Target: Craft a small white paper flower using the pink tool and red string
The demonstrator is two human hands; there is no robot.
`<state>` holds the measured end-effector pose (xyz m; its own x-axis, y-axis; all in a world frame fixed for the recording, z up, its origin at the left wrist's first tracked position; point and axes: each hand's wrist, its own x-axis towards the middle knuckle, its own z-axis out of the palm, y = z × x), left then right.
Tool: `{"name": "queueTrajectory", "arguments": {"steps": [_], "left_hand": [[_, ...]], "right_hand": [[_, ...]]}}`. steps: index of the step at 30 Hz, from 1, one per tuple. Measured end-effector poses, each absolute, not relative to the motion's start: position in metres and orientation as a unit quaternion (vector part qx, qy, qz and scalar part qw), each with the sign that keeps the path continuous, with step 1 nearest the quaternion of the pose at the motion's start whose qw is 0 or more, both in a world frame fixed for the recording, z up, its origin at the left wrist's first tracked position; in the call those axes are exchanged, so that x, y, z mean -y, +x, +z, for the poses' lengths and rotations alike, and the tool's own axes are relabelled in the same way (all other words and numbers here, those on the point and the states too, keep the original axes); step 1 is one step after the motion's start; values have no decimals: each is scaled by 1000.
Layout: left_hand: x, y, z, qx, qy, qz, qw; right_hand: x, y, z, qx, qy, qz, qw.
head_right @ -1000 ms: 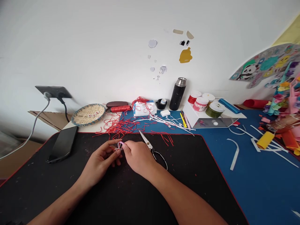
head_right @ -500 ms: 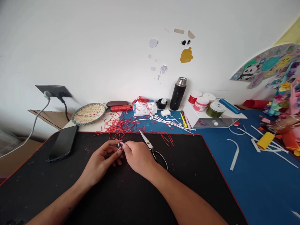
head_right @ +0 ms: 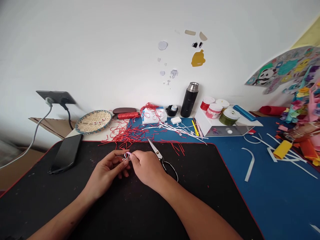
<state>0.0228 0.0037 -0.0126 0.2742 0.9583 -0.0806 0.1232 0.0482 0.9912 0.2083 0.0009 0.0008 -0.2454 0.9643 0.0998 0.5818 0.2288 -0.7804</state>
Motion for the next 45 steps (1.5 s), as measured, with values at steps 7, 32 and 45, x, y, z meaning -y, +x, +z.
{"name": "queueTrajectory", "arguments": {"steps": [7,32,45], "left_hand": [[-5,23,-9,-468,573,385,551],[-7,21,-6,-470,569,353,575],[-6,25,-6,-472,573,382,551]], "right_hand": [[-3,211,1,734,-532,305,293],[-4,212,1,741,-552,280,260],[-3,212,6,747,-547,277,258]]}}
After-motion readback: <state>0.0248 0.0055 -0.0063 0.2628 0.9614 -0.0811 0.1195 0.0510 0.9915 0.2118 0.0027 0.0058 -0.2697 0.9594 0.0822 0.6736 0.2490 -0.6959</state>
